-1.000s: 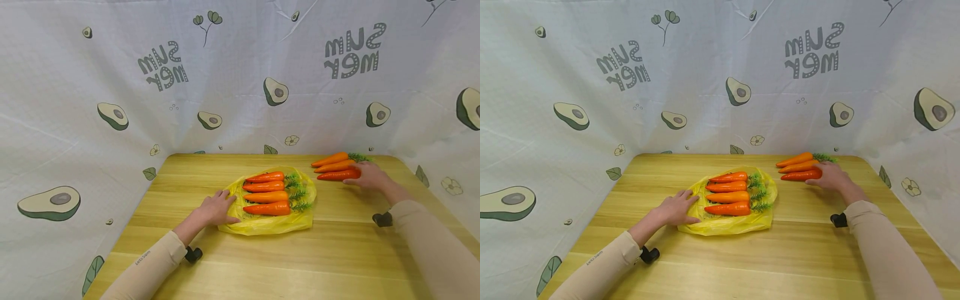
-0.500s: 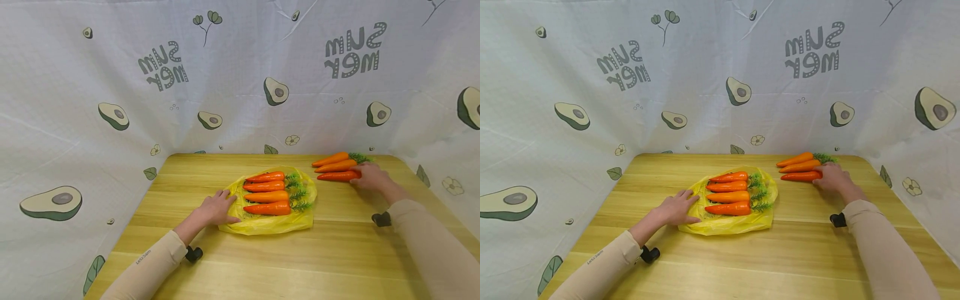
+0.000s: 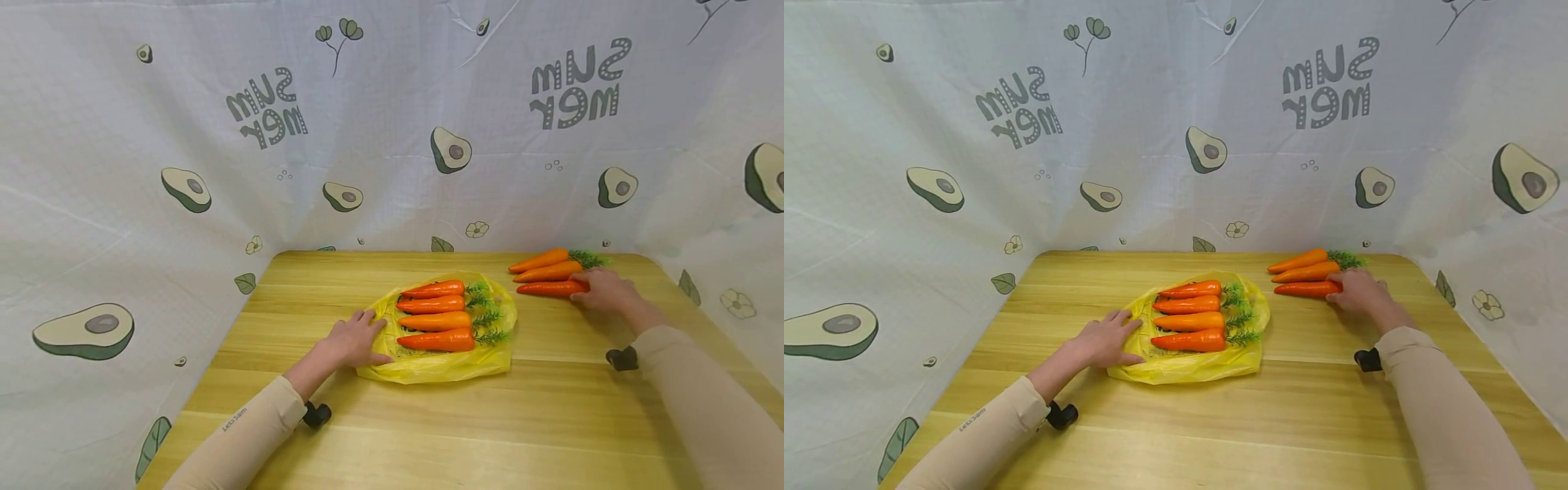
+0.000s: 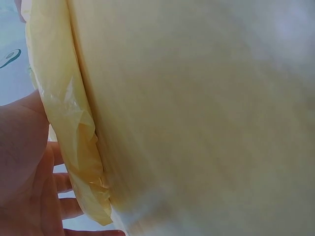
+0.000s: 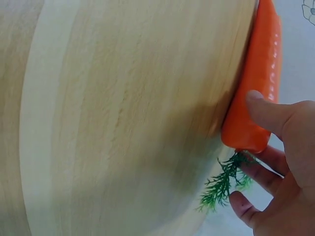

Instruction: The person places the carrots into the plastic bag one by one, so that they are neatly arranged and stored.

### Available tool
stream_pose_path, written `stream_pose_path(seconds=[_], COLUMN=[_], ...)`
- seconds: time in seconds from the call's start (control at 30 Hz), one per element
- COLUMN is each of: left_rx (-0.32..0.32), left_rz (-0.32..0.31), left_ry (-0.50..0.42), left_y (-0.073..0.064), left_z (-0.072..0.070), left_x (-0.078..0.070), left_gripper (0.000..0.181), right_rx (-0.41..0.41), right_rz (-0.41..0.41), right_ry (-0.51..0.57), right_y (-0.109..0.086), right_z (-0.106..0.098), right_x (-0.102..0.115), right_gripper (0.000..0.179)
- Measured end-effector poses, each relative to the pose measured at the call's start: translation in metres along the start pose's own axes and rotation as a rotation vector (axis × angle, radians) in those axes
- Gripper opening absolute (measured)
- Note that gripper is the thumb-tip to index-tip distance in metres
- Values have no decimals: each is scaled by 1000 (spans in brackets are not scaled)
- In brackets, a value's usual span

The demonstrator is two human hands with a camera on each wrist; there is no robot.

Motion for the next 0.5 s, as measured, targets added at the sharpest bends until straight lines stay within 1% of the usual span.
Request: stream_pose_path(seconds=[0.3,0.5], left_rx=[8,1], left_rz=[-6,-5], left_ry=[2,3], left_y=[-1,-1], left_z=[-2,-1], left_x=[-1,-1], left_gripper=[86,86], right_rx=[-6,-18], right_rz=[-22,-50], right_ry=[-10,-31], right_y=[-3,-3], right_z=[-2,-7], right_x=[2,9], right_gripper=[64,65])
Point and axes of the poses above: each hand's wrist, its own y-axis towards the middle knuckle, its own z-axis out of the palm, x = y × z, the point moved 7 cm from there along y, towards the middle knuckle, and after that the axes turned 6 degrees about x, right-handed, at the moved point
